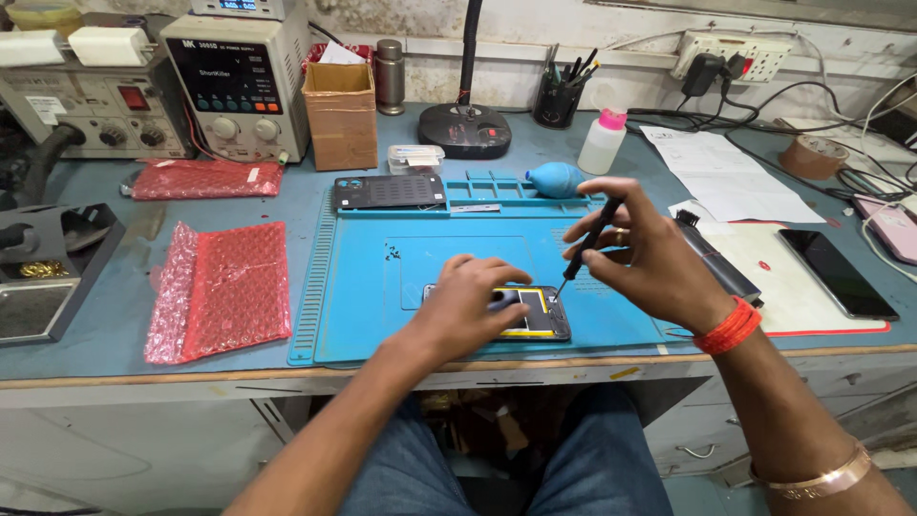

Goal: The person pries open a smartphone on a blue repair mat, using a pry tool and screwdriver to work around the opened back cover and battery area. They reposition the phone repeatedly, then lift the phone and press its screen to test it at the end.

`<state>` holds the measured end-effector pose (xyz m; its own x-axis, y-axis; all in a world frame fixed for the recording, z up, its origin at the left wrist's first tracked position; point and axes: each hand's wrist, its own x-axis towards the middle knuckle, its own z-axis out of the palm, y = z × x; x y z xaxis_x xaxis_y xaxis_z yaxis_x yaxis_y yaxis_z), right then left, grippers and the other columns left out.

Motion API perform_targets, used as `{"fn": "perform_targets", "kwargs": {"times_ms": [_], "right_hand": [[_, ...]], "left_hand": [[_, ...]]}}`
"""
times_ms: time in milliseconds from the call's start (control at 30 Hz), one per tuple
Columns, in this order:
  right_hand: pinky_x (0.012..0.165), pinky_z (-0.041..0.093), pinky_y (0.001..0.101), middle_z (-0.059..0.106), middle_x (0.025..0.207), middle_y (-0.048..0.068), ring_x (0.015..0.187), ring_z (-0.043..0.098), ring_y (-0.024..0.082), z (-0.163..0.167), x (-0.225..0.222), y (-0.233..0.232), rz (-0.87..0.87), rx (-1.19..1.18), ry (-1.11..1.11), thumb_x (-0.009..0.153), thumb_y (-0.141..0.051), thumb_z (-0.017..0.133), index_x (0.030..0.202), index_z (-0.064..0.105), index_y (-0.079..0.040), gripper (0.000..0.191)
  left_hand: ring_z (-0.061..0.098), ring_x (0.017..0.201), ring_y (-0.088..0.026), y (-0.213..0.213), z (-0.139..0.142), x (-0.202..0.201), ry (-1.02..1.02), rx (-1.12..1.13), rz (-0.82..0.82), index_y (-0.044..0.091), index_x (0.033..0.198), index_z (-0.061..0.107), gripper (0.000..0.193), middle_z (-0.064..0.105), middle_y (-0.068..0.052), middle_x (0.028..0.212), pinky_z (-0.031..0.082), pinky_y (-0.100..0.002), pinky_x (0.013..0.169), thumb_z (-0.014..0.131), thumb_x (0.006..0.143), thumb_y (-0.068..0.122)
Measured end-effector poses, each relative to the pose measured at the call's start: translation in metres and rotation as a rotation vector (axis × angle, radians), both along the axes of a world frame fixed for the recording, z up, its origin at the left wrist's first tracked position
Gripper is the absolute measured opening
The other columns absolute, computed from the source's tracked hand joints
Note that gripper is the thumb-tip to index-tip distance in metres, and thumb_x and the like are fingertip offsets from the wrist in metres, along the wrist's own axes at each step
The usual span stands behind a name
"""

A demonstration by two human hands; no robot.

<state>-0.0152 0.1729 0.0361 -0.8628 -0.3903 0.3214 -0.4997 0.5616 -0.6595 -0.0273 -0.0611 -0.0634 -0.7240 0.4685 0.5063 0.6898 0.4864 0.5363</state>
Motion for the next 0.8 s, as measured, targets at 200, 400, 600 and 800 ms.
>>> {"fn": "perform_targets", "kwargs": {"times_ms": [200, 400, 600, 800], "right_hand": [[0.082, 0.064, 0.0334, 0.069, 0.112, 0.012, 0.103, 0.076, 0.022, -0.005, -0.001, 0.008, 0.027, -0.133, -0.030, 0.089, 0.006, 0.064, 0.142, 0.035, -0.014, 0.064], [0.086, 0.064, 0.0336, 0.068, 0.112, 0.013, 0.106, 0.075, 0.022, -0.012, -0.005, 0.016, 0.050, -0.180, -0.039, 0.090, 0.006, 0.065, 0.142, 0.035, -0.014, 0.063], [0.087, 0.061, 0.0354, 0.067, 0.113, 0.014, 0.105, 0.074, 0.023, -0.017, -0.010, 0.026, 0.081, -0.223, 0.076, 0.091, 0.009, 0.065, 0.143, 0.034, -0.011, 0.064], [0.088, 0.062, 0.0359, 0.068, 0.108, 0.013, 0.102, 0.074, 0.023, -0.022, -0.013, 0.034, 0.041, -0.269, 0.103, 0.092, 0.007, 0.067, 0.145, 0.032, -0.010, 0.066]], "left_hand": [[0.068, 0.101, -0.026, 0.043, 0.006, -0.011, -0.046, -0.090, -0.009, 0.012, 0.108, 0.078, 0.034, 0.075, -0.008, 0.103, 0.037, -0.047, 0.100, 0.079, 0.079, 0.031], [0.069, 0.093, -0.024, 0.043, 0.005, -0.016, -0.086, -0.092, 0.020, 0.015, 0.093, 0.081, 0.017, 0.078, -0.003, 0.093, 0.037, -0.043, 0.092, 0.077, 0.082, 0.028], [0.070, 0.087, -0.022, 0.034, 0.007, -0.018, -0.059, -0.060, 0.047, 0.015, 0.090, 0.082, 0.016, 0.078, -0.003, 0.090, 0.042, -0.042, 0.090, 0.076, 0.084, 0.029], [0.076, 0.079, -0.026, 0.012, 0.008, 0.007, -0.191, 0.116, -0.202, 0.009, 0.097, 0.077, 0.023, 0.076, -0.010, 0.089, 0.060, -0.041, 0.075, 0.072, 0.088, 0.030]]}}
